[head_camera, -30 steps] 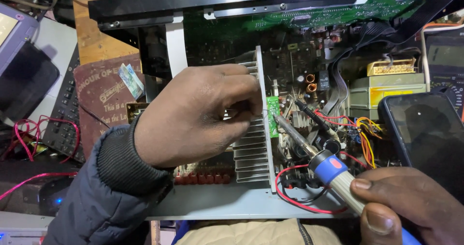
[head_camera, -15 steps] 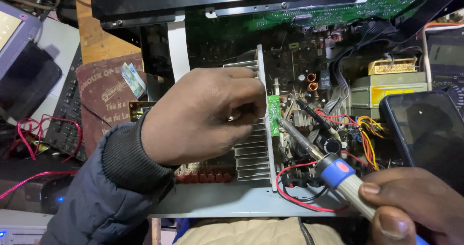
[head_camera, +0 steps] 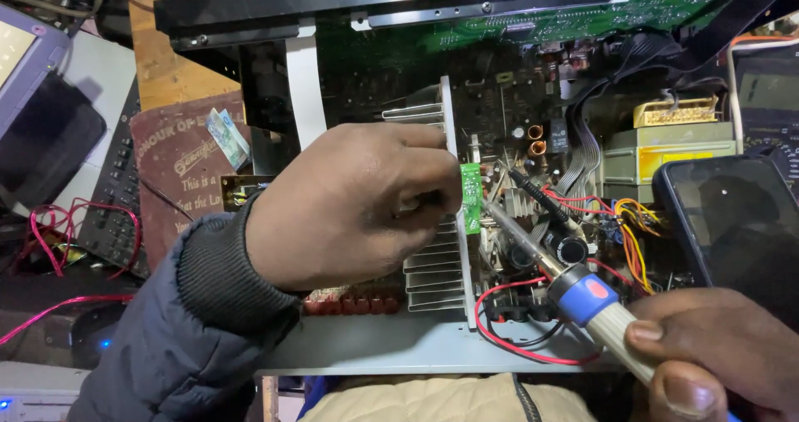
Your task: Soldering electronic components onto a circuit board inside an electronic device using a soldering iron.
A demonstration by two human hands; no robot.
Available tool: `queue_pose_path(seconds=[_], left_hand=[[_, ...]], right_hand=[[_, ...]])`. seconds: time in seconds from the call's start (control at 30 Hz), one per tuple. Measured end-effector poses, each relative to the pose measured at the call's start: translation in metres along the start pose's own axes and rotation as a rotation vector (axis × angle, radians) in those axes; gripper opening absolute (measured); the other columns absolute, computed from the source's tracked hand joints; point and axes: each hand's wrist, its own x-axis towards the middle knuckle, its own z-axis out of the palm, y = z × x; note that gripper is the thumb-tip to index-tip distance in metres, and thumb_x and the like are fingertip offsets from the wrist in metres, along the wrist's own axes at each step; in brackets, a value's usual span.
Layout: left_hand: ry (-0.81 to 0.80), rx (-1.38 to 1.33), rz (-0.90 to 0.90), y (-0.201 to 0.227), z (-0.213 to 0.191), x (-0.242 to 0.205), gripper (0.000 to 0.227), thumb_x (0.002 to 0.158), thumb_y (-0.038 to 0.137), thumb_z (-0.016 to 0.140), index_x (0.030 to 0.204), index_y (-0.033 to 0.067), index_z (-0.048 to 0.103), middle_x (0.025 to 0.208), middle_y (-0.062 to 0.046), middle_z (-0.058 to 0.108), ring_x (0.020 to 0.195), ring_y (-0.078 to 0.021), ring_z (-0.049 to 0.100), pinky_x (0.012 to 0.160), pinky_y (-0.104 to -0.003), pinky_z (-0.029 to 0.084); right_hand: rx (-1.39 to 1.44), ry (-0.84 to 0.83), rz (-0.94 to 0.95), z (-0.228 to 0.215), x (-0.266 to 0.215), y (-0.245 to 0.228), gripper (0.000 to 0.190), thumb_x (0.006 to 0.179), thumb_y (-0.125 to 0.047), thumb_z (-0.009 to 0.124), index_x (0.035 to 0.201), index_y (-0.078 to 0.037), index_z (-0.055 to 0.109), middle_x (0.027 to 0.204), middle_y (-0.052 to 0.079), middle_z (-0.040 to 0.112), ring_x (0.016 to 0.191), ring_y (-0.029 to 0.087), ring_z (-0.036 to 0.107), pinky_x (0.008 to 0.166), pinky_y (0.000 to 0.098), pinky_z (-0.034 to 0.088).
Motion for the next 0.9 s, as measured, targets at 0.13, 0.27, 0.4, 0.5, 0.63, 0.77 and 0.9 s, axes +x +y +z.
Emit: queue_pose_path(seconds=[0.13,0.27,0.4,0.5,0.63,0.77,0.9], left_hand=[[0.006,0.004,0.001,0.0,0.001,0.0,0.012,0.083,-0.002,0.064,0.083,0.0102,0.064,0.082,-0.004,0.063,0.067,-0.0241,0.06,0.056,-0.04,0.045],[-0.001,0.012,0.005,-0.002,0.002,0.001,0.013,0.08,-0.003,0.062,0.084,0.0091,0.064,0.084,-0.005,0.064,0.067,-0.0253,0.061,0.055,-0.041,0.045],[-0.001,0.005,0.022,0.0,0.0,0.0,0.011,0.082,-0.001,0.063,0.084,0.0096,0.062,0.083,-0.005,0.062,0.069,-0.0264,0.059,0.058,-0.042,0.044],[-0.002,0.003,0.027,0.001,-0.001,0.001,0.011,0.082,0.0,0.064,0.085,0.0099,0.062,0.084,-0.005,0.061,0.071,-0.027,0.059,0.059,-0.042,0.044],[0.002,0.009,0.039,0.001,-0.001,0.0,0.01,0.082,0.0,0.063,0.084,0.0099,0.063,0.084,-0.005,0.061,0.07,-0.0271,0.06,0.058,-0.043,0.045],[-0.006,0.023,0.025,0.0,-0.001,-0.001,0.011,0.079,0.001,0.063,0.083,0.0111,0.064,0.083,-0.004,0.061,0.069,-0.0262,0.06,0.057,-0.043,0.045],[-0.016,0.009,0.028,0.001,-0.002,-0.001,0.013,0.075,0.0,0.059,0.078,0.0126,0.058,0.079,-0.004,0.055,0.065,-0.0257,0.052,0.055,-0.042,0.039]], right_hand=[[0.018,0.024,-0.085,0.004,-0.003,0.017,0.029,0.103,-0.023,0.048,0.1,-0.006,0.071,0.093,0.006,0.074,0.09,0.019,0.077,0.087,0.0279,0.06],[-0.002,0.026,-0.093,0.004,-0.004,0.016,0.027,0.104,-0.023,0.049,0.102,-0.007,0.071,0.095,0.005,0.073,0.088,0.02,0.077,0.087,0.0301,0.061],[-0.026,-0.05,-0.077,-0.004,-0.001,0.014,0.026,0.101,-0.023,0.05,0.103,-0.01,0.073,0.097,0.007,0.076,0.089,0.017,0.076,0.089,0.0291,0.058],[-0.02,-0.06,-0.096,-0.003,0.001,0.016,0.026,0.1,-0.023,0.051,0.102,-0.01,0.074,0.095,0.006,0.076,0.086,0.016,0.077,0.086,0.0283,0.059],[-0.022,-0.032,-0.135,0.0,-0.003,0.023,0.027,0.101,-0.026,0.05,0.101,-0.01,0.072,0.095,0.002,0.076,0.087,0.017,0.078,0.086,0.028,0.061],[-0.047,-0.062,-0.102,-0.002,-0.002,0.015,0.025,0.103,-0.021,0.051,0.104,-0.01,0.073,0.098,0.002,0.076,0.091,0.017,0.078,0.089,0.0295,0.062],[-0.053,-0.056,-0.086,-0.001,-0.001,0.007,0.024,0.102,-0.019,0.052,0.103,-0.009,0.073,0.097,0.004,0.076,0.088,0.016,0.078,0.088,0.0289,0.061]])
